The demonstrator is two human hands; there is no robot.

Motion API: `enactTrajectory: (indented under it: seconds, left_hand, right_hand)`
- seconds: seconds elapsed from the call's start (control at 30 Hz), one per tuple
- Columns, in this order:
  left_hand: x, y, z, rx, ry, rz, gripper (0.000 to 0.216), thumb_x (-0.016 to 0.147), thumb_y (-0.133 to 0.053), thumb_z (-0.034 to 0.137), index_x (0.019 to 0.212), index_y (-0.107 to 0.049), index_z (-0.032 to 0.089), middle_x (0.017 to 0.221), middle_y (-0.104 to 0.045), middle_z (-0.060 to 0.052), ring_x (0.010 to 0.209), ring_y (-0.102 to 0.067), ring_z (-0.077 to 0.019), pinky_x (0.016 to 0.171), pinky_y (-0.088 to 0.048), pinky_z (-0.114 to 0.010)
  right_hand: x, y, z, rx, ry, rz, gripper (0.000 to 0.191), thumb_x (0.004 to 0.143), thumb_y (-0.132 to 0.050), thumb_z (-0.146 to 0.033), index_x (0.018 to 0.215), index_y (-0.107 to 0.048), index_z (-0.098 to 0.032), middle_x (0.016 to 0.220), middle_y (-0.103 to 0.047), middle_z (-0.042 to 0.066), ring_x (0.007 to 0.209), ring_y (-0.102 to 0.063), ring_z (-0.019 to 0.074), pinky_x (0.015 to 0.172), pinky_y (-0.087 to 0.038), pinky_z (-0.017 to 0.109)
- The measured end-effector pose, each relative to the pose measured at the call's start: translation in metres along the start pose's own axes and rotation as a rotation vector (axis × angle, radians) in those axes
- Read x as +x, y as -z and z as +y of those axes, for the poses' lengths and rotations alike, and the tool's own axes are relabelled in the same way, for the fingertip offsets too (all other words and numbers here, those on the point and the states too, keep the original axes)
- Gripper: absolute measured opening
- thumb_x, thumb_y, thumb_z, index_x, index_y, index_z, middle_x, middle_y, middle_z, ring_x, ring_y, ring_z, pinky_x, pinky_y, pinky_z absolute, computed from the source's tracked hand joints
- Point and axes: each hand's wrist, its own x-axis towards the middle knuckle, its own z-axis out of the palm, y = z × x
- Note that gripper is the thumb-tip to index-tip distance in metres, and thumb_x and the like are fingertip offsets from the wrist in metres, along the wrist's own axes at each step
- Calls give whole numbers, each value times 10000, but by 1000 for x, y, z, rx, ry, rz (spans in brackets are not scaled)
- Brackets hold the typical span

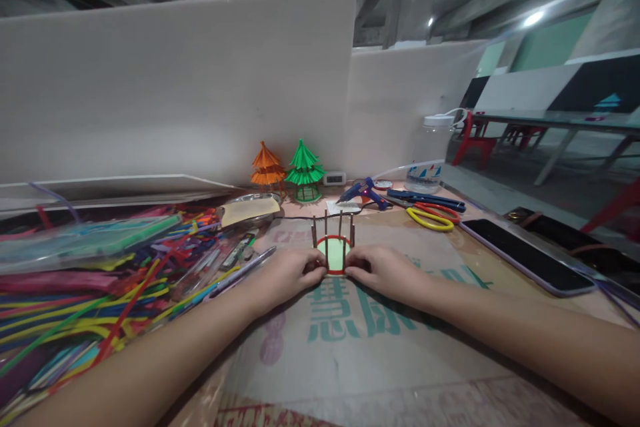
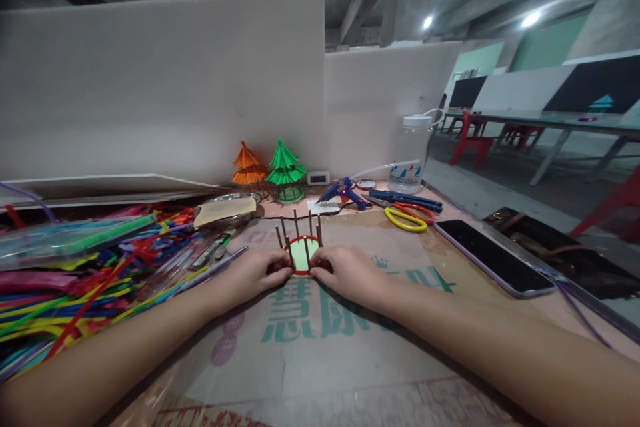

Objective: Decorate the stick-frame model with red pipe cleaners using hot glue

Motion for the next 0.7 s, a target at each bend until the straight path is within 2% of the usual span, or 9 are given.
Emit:
enactTrajectory:
  seconds: [0.2,0.4,0.7]
  left_hand:
    - [0,1,1,18,3,-10,204,908,-520,287,930,-709,212,858,-745,-4,724,-646,-155,636,-394,-224]
    - [0,1,3,49,-2,0,185,887,-528,264,878,-701,202,763,-710,2,630,-591,-137,584,-352,-223]
    - [1,1,1,24,-5,-6,203,905,-521,273,929,-713,210,851,-746,-5,695,-638,-148,625,-390,-226]
  right_hand:
    - [0,0,-1,1,2,3,168,887,-590,-299,933,-729,-215,832,-733,17,688,-600,142,634,-388,240]
    - [0,1,-2,3,5,-2,168,886,-586,-290,927,-730,-214,828,-733,16,684,-596,141,634,-388,240]
    - [0,1,-1,-1,5,-11,177,896,-589,-316,953,-727,-220,860,-739,13,709,-607,145,646,-398,246]
